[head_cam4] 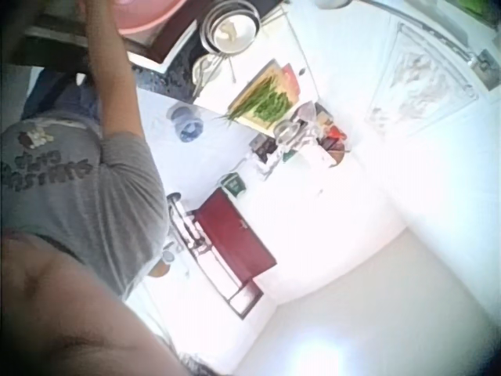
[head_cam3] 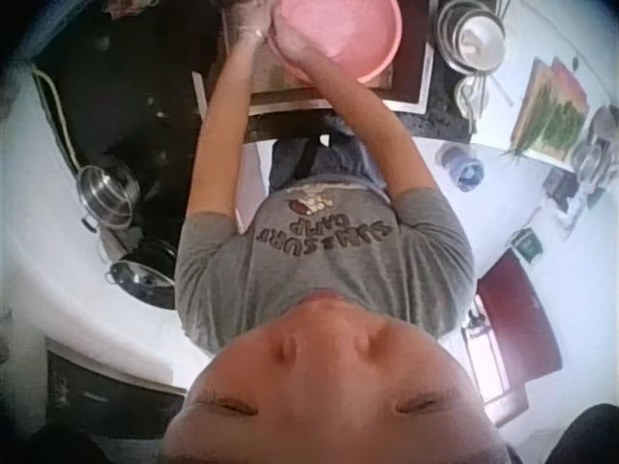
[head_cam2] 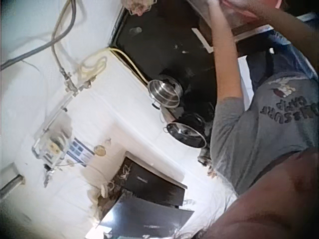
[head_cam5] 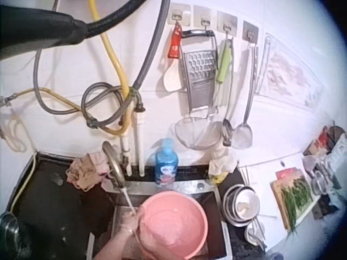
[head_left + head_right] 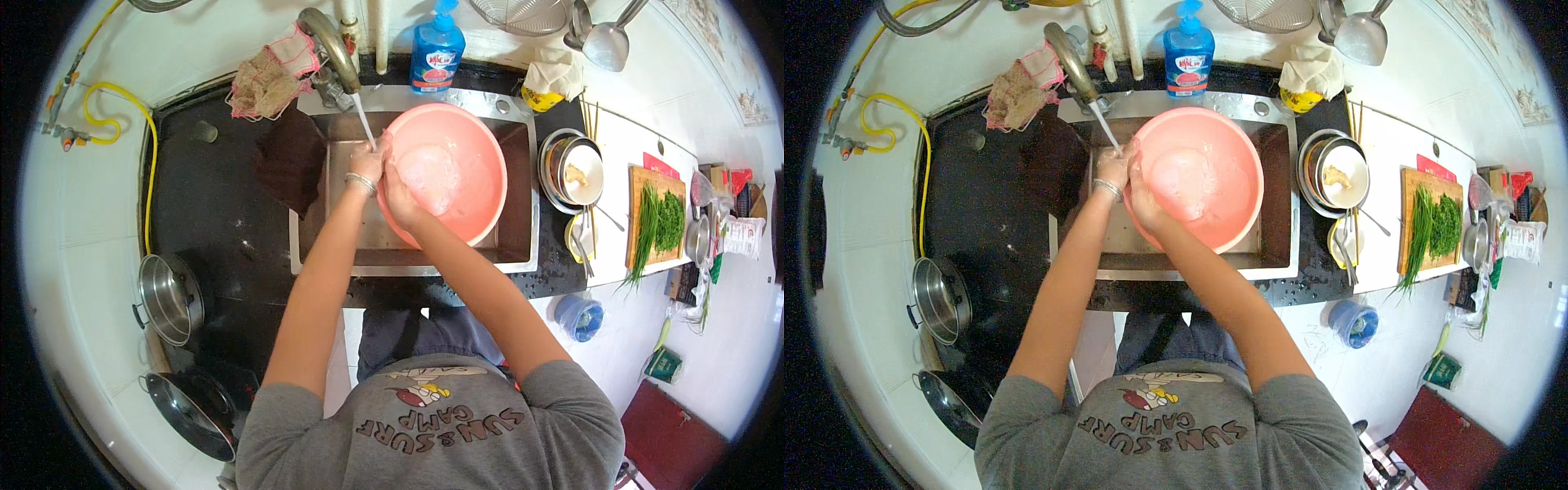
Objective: The person washes a pink plastic basin under a kitchen tap and then returns to a wooden cutting board. They use a large cleaver to chop a pile of green leafy vegetables, repeatedly scraping the chopped pieces into the basin. The person continues chopping the remaining vegetables on the board.
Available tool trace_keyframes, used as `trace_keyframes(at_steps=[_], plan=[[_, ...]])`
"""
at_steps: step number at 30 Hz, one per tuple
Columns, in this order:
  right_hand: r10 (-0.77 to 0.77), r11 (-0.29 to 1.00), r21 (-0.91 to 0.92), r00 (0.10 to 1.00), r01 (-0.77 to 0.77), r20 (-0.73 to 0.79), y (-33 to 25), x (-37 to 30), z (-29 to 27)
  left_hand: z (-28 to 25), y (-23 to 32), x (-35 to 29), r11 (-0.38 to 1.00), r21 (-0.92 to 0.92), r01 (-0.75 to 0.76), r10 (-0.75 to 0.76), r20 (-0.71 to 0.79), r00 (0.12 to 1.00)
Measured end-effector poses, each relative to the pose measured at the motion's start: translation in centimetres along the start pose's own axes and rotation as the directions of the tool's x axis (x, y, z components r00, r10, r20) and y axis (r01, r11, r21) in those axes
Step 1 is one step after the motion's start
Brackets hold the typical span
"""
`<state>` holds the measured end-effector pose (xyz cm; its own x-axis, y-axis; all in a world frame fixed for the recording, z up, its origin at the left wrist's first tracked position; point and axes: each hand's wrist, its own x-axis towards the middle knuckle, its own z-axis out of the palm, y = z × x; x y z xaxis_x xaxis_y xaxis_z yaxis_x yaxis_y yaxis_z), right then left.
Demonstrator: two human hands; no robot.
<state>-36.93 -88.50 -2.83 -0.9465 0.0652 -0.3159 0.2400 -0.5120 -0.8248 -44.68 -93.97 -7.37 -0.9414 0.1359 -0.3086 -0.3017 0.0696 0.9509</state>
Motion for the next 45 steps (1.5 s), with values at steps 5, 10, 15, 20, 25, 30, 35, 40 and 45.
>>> trace_keyframes(at_steps=[5,10,15,20,25,30,35,40,45], plan=[[0.512,0.629,-0.733,0.848,-0.258,0.140,-2.8,-6.2,-5.4,-0.3,1.7,1.0,0.920,0.381,-0.093,0.109,-0.022,0.994],[0.267,-0.449,-0.893,0.959,0.036,-0.096,6.4,-4.3,-18.9,-3.9,1.5,1.9,0.867,0.498,0.001,-0.033,0.055,0.998],[-0.564,0.170,-0.984,0.814,-0.047,-0.136,6.9,5.7,-13.0,-4.5,-3.9,1.2,0.960,0.264,0.096,-0.113,0.052,0.992],[-0.155,0.616,-0.773,0.985,0.151,0.070,4.4,3.2,-0.4,-5.7,-1.1,-2.3,0.999,0.055,-0.001,0.005,-0.061,0.998],[0.482,0.671,-0.738,0.712,0.074,0.511,1.4,-5.2,-4.9,-6.7,-0.2,0.0,0.998,-0.053,-0.030,0.028,-0.035,0.999],[0.628,-0.006,-0.998,0.776,-0.069,-0.057,0.3,-5.5,-12.7,-4.3,4.6,0.4,0.977,-0.139,0.159,-0.159,0.008,0.987],[0.349,0.899,-0.228,0.926,-0.374,-0.143,6.6,0.9,-14.2,-5.5,-2.1,2.5,0.468,0.746,-0.474,0.459,0.253,0.852],[0.334,0.793,-0.309,0.799,-0.525,-0.500,11.7,2.9,-15.8,-6.6,-3.8,4.4,0.551,0.804,-0.224,0.167,0.157,0.973],[0.206,0.662,-0.440,0.711,-0.607,-0.672,10.6,0.3,-21.8,-3.2,-2.2,3.3,0.583,0.707,-0.401,0.232,0.328,0.916]])
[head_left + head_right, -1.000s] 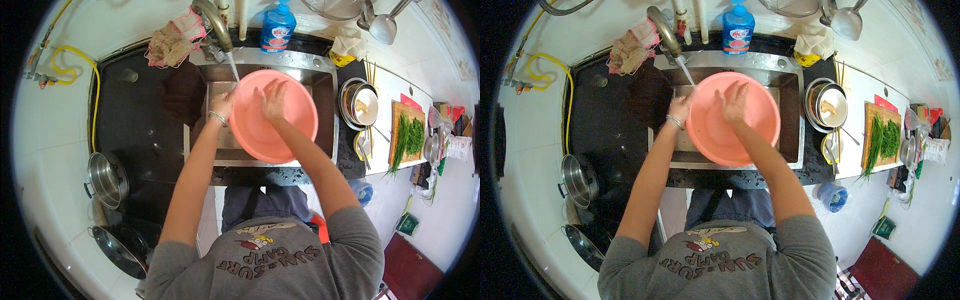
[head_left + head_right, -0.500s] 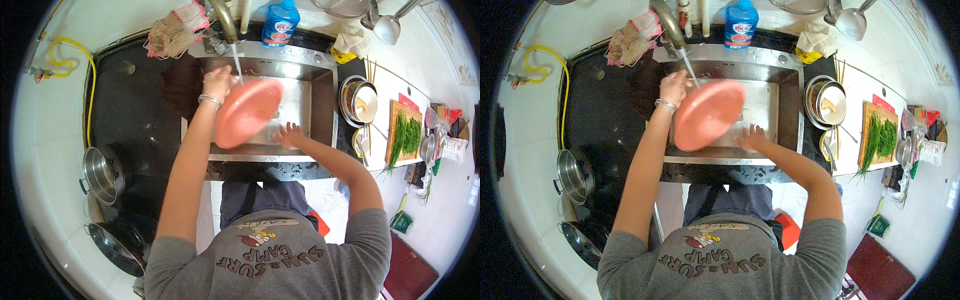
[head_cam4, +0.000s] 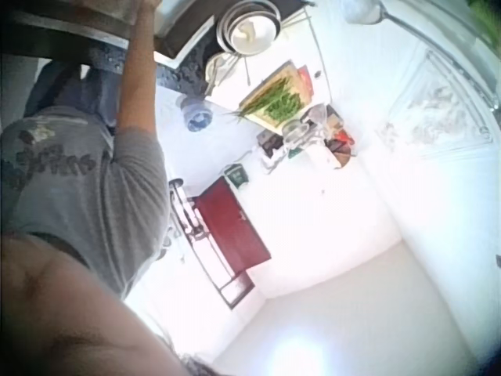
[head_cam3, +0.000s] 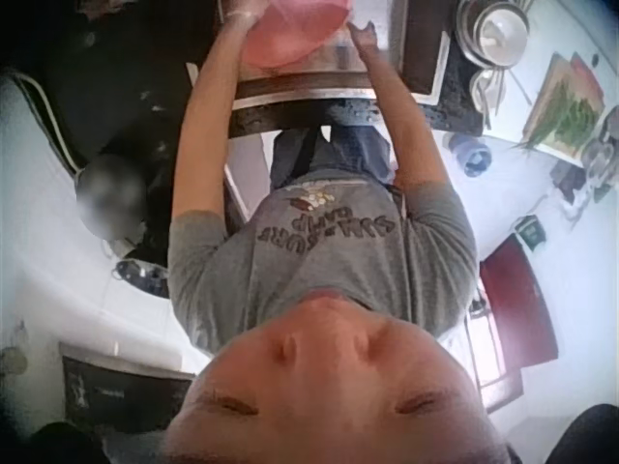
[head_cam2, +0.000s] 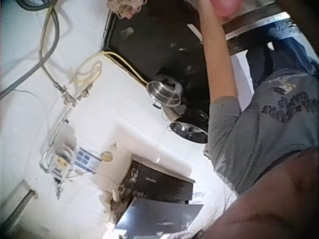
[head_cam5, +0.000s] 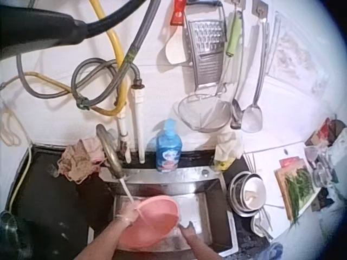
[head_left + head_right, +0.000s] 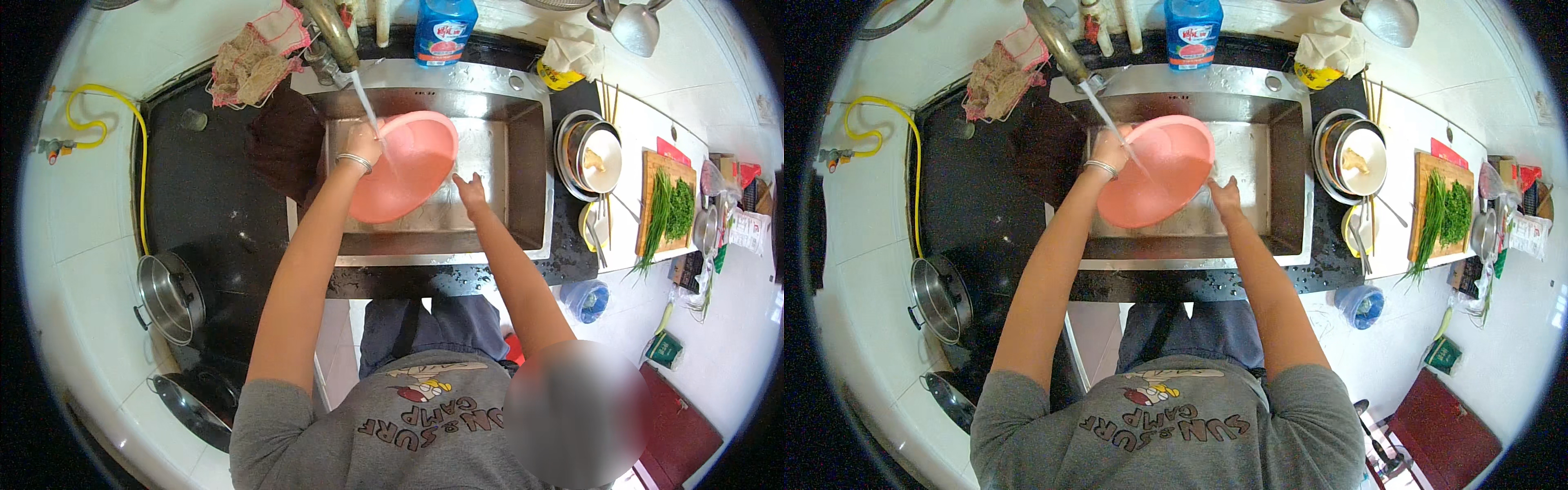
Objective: The person washes a pink plastic basin under a kitchen tap and then returns to a wooden cutting board. They use a large cleaver to chop a pile of green leafy vegetables, repeatedly scraping the chopped pieces into the basin. The person continues chopping the remaining vegetables on the board.
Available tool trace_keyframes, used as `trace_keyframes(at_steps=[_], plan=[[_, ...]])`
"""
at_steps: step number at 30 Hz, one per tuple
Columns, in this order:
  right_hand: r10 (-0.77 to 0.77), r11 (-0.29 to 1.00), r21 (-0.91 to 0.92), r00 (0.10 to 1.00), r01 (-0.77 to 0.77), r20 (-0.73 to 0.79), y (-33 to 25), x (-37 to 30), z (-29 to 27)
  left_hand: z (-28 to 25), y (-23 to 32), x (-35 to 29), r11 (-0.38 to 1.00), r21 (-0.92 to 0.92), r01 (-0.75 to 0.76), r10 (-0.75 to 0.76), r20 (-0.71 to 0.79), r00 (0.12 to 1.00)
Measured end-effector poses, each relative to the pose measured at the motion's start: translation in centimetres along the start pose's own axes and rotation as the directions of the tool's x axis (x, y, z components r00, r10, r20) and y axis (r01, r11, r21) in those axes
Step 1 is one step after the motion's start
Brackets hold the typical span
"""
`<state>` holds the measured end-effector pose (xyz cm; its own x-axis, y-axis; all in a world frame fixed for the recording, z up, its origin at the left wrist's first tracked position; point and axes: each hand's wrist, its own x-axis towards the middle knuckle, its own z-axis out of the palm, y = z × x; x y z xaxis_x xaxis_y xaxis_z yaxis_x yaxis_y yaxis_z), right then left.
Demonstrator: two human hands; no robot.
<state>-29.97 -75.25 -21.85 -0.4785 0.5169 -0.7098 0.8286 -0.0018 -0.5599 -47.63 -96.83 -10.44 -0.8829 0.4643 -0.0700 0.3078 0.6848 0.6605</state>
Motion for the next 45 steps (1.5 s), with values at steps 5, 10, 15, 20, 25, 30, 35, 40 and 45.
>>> trace_keyframes(at_steps=[5,10,15,20,25,30,35,40,45], plan=[[-0.241,0.969,0.049,0.970,0.241,-0.010,1.9,2.1,-8.1,1.0,0.5,1.7,0.901,-0.391,0.188,-0.187,0.042,0.981],[-0.533,0.846,-0.162,0.817,0.508,-0.219,-4.7,-6.2,-14.3,2.9,-0.3,1.6,0.691,-0.667,0.279,-0.227,0.166,0.960],[-0.855,0.513,-0.469,0.477,0.719,-0.204,-11.7,-15.5,-14.7,11.3,-3.3,1.3,0.862,-0.454,0.227,-0.227,0.054,0.972],[-0.947,0.243,-0.735,0.317,0.633,-0.040,-14.9,-20.8,-12.9,11.5,-0.6,0.3,0.908,-0.250,0.335,-0.251,0.314,0.916],[-0.995,-0.030,-0.771,0.055,0.636,0.085,-14.9,-22.0,-12.9,10.0,0.1,-1.4,0.937,-0.255,0.240,-0.206,0.153,0.966],[-0.989,-0.145,-0.733,-0.078,0.664,0.125,-14.1,-22.3,-13.5,7.0,-1.1,-1.3,0.943,-0.288,0.170,-0.133,0.144,0.981],[-0.962,-0.271,-0.696,-0.218,0.665,0.167,-13.7,-22.6,-13.2,7.9,-5.9,-1.6,0.188,-0.968,0.164,-0.047,0.158,0.986],[-0.972,-0.236,-0.641,-0.193,0.731,0.137,-12.6,-20.9,-12.5,3.8,-2.5,-4.1,0.294,-0.956,-0.024,-0.032,-0.035,0.999],[-0.975,-0.224,-0.594,-0.178,0.773,0.136,-12.9,-18.9,-10.1,1.0,-3.7,-5.8,0.576,-0.817,0.005,-0.139,-0.093,0.986]])
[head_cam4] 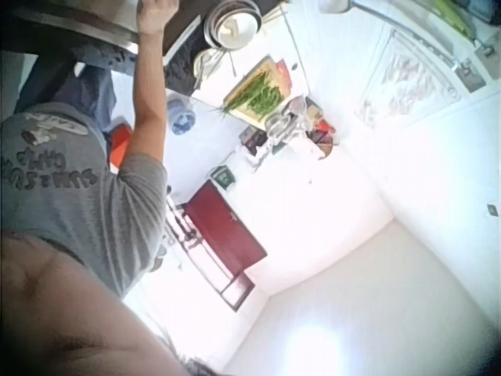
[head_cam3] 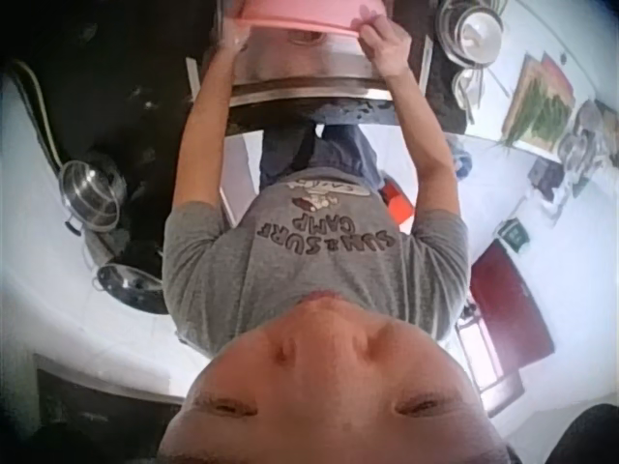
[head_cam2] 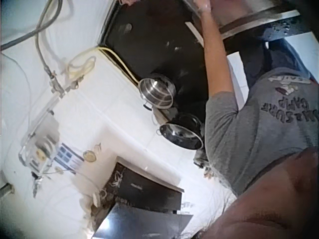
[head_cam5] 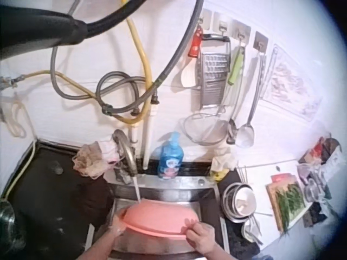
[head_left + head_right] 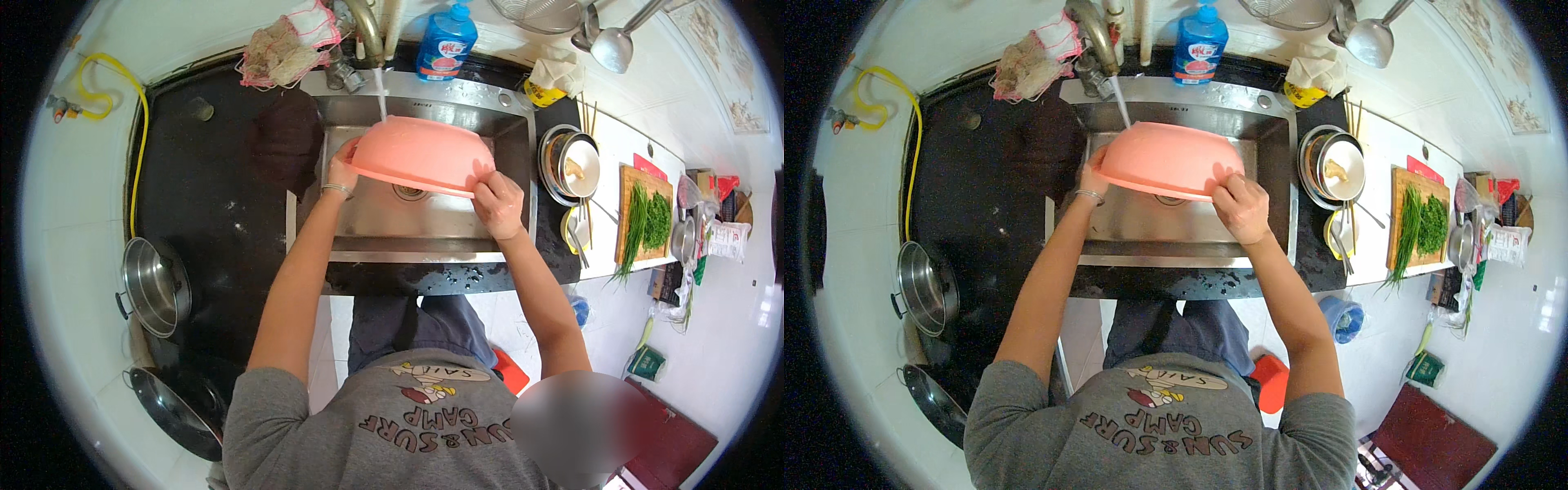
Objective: The person washes a pink plastic basin under a kitchen tap and then returns to a wooden cutting board. They use a large cleaver to chop a pile of green leafy vegetables, repeatedly scraping the chopped pieces into the basin. The person continues chopping the remaining vegetables on the board.
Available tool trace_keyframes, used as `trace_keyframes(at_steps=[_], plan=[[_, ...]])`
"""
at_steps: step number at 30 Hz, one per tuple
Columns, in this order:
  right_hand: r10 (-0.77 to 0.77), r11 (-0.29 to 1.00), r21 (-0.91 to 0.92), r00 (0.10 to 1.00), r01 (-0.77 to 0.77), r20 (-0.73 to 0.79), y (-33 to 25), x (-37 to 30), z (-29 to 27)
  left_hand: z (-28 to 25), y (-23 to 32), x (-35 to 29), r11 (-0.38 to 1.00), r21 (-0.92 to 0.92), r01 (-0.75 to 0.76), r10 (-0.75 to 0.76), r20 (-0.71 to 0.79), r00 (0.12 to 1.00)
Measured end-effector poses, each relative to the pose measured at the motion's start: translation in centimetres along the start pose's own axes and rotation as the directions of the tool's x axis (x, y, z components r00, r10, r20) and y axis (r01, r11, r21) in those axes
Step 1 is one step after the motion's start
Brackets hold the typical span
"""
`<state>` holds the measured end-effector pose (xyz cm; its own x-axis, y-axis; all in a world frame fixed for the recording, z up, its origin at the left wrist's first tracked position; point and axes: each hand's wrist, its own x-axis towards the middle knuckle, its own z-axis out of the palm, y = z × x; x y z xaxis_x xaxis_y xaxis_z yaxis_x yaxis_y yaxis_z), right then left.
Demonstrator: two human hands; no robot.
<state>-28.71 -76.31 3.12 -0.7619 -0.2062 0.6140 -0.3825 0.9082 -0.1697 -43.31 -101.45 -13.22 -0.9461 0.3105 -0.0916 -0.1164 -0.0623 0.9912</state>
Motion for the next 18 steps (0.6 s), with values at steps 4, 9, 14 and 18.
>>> trace_keyframes(at_steps=[4,9,14,18], plan=[[-0.040,0.999,-0.034,0.999,0.041,0.030,0.0,0.6,2.5,-4.1,-4.1,0.4,0.873,-0.487,0.020,-0.099,-0.137,0.986],[0.016,0.999,-0.030,0.993,-0.012,0.116,1.1,-0.3,3.9,-3.8,-1.6,-0.3,0.986,0.158,-0.050,0.095,-0.293,0.951],[0.071,0.997,-0.045,0.991,-0.067,0.111,2.3,-1.6,4.7,-3.3,-0.9,0.5,0.944,0.302,-0.134,0.222,-0.278,0.935],[0.121,0.992,-0.038,0.982,-0.116,0.144,2.6,-1.9,4.1,-2.7,-1.3,1.9,0.947,0.284,-0.151,0.216,-0.212,0.953]])
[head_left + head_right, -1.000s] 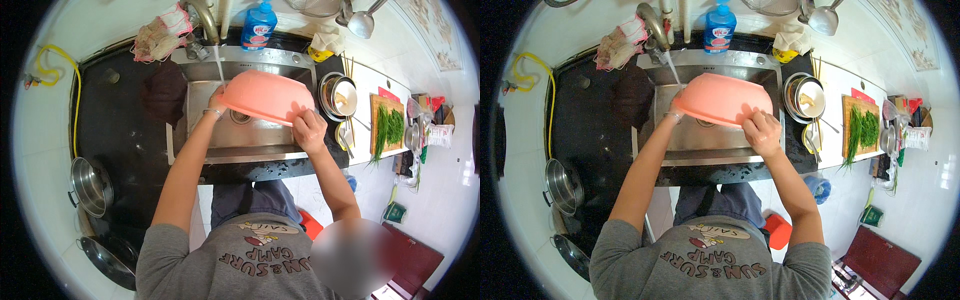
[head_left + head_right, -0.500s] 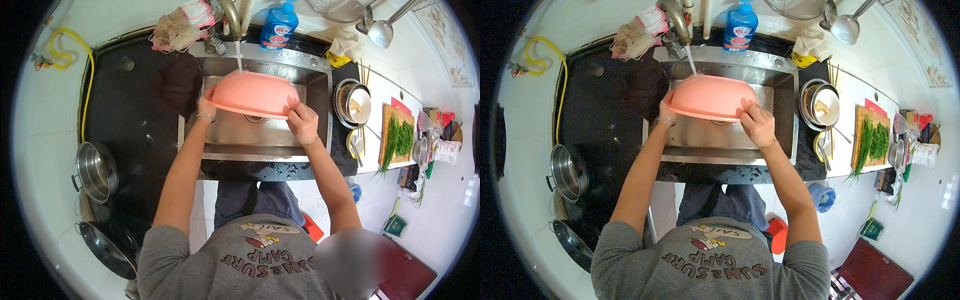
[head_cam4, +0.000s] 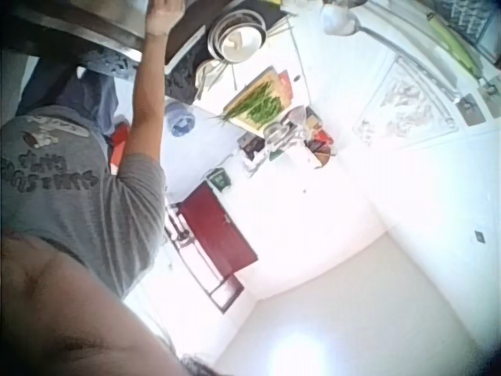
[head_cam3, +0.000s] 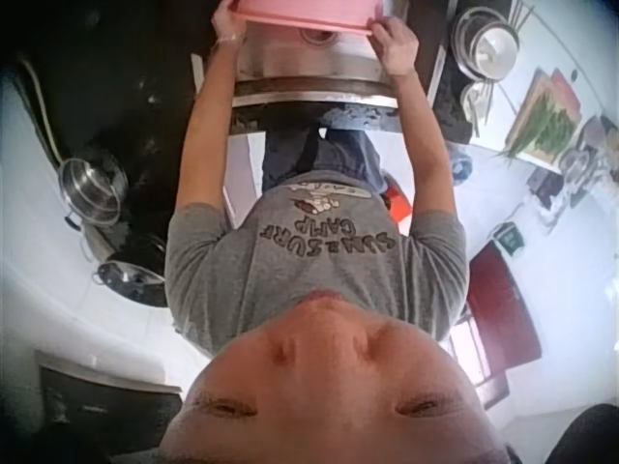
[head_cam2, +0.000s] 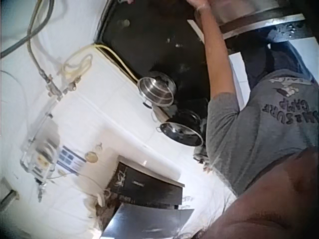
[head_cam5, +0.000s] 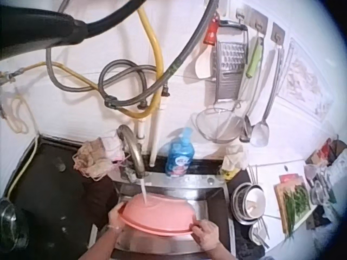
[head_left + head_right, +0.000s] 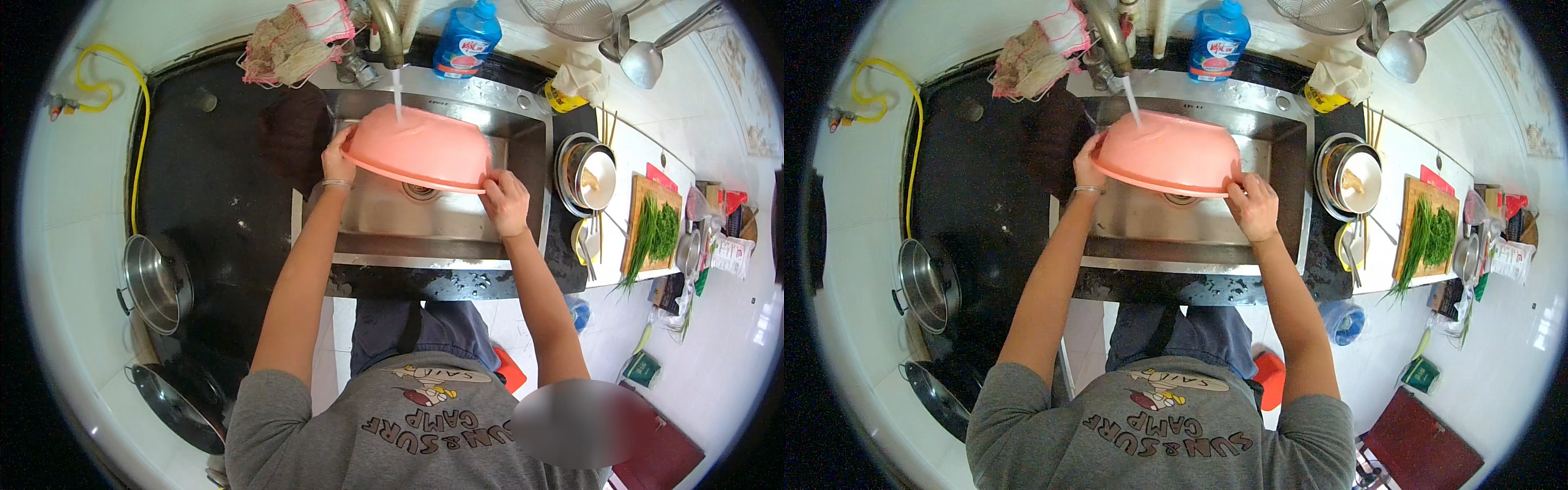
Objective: The person washes a pink plastic basin under a kitchen tap and then returns to a wooden cutting board. They use a large cleaver to chop a pile of green leafy vegetables, repeatedly scraping the chopped pieces into the basin. The person continues chopping the remaining vegetables on the board.
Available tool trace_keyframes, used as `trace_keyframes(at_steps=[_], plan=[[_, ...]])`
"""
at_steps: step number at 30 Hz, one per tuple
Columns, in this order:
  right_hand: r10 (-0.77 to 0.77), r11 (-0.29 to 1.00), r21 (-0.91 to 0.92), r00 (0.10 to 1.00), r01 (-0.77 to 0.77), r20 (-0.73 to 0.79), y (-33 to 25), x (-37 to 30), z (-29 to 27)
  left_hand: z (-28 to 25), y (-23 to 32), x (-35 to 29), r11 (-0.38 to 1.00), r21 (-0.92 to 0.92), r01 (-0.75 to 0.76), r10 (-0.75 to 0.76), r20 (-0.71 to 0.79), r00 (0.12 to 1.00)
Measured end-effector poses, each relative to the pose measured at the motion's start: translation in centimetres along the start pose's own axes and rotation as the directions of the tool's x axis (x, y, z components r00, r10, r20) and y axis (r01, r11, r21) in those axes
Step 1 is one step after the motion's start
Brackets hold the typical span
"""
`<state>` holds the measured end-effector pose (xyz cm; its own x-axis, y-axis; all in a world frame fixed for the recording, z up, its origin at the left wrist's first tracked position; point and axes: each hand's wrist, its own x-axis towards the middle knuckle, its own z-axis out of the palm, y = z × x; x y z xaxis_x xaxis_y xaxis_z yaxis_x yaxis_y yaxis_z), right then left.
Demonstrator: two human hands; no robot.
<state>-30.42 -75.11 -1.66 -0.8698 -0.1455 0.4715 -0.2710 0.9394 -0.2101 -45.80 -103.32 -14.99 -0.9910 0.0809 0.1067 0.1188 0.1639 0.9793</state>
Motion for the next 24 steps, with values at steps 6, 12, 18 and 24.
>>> trace_keyframes(at_steps=[6,12,18,24], plan=[[0.034,0.999,-0.023,0.999,-0.034,-0.028,0.9,-1.2,-0.8,2.9,1.4,1.5,0.986,-0.147,0.084,-0.067,0.115,0.991],[0.042,0.999,-0.030,0.994,-0.046,-0.101,1.5,-1.7,-1.5,4.8,-0.9,3.4,0.743,-0.570,0.351,-0.298,0.188,0.936],[0.070,0.994,-0.073,0.995,-0.075,-0.067,2.8,-3.6,-2.1,6.3,2.3,2.5,0.976,-0.080,-0.202,0.207,0.051,0.977],[0.136,0.988,-0.074,0.991,-0.136,-0.006,3.6,-7.1,-1.2,5.1,7.8,-0.7,0.778,0.316,-0.542,0.552,0.066,0.831]])
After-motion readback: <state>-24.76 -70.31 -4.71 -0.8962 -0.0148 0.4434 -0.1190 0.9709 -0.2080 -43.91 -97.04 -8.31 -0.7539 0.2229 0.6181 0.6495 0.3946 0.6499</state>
